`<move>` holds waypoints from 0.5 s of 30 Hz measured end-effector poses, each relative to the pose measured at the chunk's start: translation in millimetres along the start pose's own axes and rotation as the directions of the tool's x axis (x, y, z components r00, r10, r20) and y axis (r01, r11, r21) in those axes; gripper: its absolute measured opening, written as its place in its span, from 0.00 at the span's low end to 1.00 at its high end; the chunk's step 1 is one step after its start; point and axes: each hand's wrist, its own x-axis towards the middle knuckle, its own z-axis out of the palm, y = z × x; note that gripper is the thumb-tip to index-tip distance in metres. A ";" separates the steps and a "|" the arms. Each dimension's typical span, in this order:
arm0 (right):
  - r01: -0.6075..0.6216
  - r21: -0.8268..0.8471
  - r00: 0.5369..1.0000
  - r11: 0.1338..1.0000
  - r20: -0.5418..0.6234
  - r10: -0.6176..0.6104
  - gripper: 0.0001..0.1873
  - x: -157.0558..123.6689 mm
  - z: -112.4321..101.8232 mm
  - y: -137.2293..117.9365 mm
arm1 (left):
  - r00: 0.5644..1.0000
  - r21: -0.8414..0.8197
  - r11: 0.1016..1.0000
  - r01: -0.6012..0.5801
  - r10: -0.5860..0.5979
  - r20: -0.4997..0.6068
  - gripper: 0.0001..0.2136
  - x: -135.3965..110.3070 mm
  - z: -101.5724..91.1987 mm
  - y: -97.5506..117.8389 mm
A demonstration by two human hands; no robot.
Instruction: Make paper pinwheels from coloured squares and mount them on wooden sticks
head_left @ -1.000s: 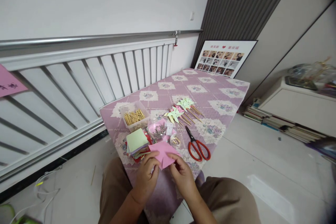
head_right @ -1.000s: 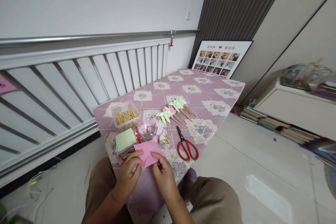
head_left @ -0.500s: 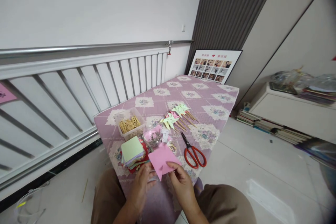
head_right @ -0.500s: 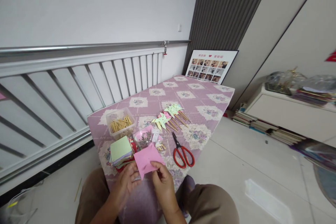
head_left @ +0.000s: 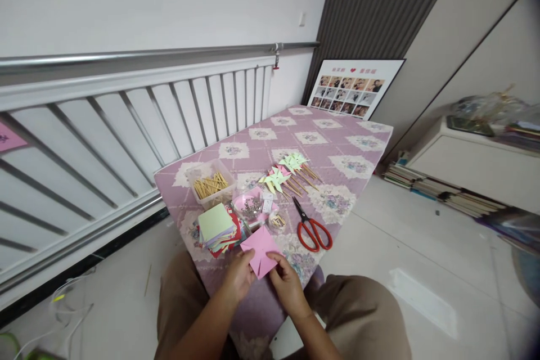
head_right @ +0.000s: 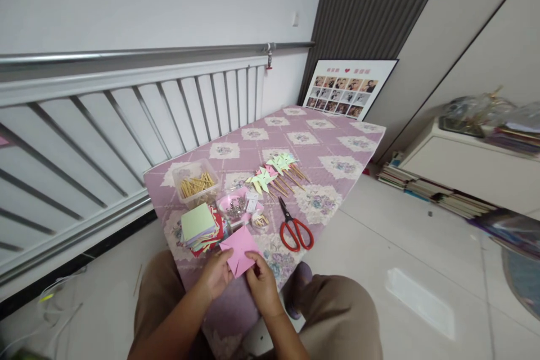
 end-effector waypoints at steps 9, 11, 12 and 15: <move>0.023 -0.035 1.000 0.999 -0.006 -0.023 0.13 3.2 3.2 7.5 | 1.000 -0.067 0.998 0.013 -0.012 0.001 0.10 11.3 -9.4 -4.0; 0.022 -0.037 1.000 0.999 -0.007 -0.023 0.13 3.6 3.5 9.5 | 1.000 -0.090 0.996 0.019 -0.020 -0.010 0.11 13.3 -10.1 -3.8; 0.024 -0.039 1.000 0.999 -0.004 -0.024 0.13 3.7 3.4 10.0 | 1.000 -0.093 0.995 0.021 -0.023 -0.020 0.11 14.3 -10.2 -3.8; 0.037 -0.045 0.999 0.998 0.012 -0.037 0.14 3.6 2.6 8.6 | 0.999 -0.091 0.996 0.024 -0.027 -0.029 0.11 16.2 -10.8 -4.2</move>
